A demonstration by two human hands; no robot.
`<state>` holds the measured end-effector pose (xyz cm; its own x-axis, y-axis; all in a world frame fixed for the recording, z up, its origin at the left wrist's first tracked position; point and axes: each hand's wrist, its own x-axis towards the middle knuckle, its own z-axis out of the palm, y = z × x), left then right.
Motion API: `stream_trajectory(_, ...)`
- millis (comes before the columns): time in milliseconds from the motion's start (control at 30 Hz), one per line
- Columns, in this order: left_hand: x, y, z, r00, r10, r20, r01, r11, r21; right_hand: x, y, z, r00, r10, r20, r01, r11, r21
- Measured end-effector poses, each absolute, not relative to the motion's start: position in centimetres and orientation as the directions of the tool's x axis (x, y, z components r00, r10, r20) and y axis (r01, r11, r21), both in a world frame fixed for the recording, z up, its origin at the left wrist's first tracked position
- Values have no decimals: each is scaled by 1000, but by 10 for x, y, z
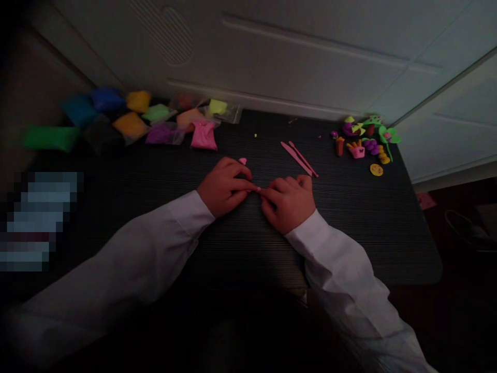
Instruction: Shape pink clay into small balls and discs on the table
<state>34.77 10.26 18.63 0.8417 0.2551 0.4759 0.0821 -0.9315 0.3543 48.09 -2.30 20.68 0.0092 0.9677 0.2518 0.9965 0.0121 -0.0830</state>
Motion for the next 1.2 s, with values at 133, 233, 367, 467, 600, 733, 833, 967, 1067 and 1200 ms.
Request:
stream_trajectory(133,348,103,186,843,257,473,86,-932,353,481,-24,207,11,966,258,997,11,-81)
stream_trajectory(233,347,102,186,840,257,478,85,-932,352,481,-25,206,15,964,265,997,6,-78)
stream_trajectory(367,347,102,185,839,247,486,76,-935,345,482,-24,206,26,964,266,998,-8,-70)
stream_trajectory(467,348,102,185,838,244,488,73,-937,343,482,-23,205,33,963,266,998,-16,-65)
stream_trajectory(600,347,102,186,840,246,484,76,-936,342,481,-23,205,36,965,258,998,-21,-62)
stream_trajectory(733,347,102,186,837,239,492,69,-939,338,481,-22,205,34,969,247,998,-22,-53)
stream_trajectory(833,347,102,186,840,216,497,52,-945,323,481,-22,205,36,970,242,998,-23,-57)
stream_trajectory(967,347,102,186,854,210,476,61,-949,310,481,-23,204,38,961,274,998,-21,-67)
stream_trajectory(1067,346,101,186,852,209,480,57,-949,312,480,-24,204,22,962,274,997,-2,-73)
stream_trajectory(1200,347,101,186,831,231,506,54,-939,340,480,-24,204,10,965,261,997,10,-72)
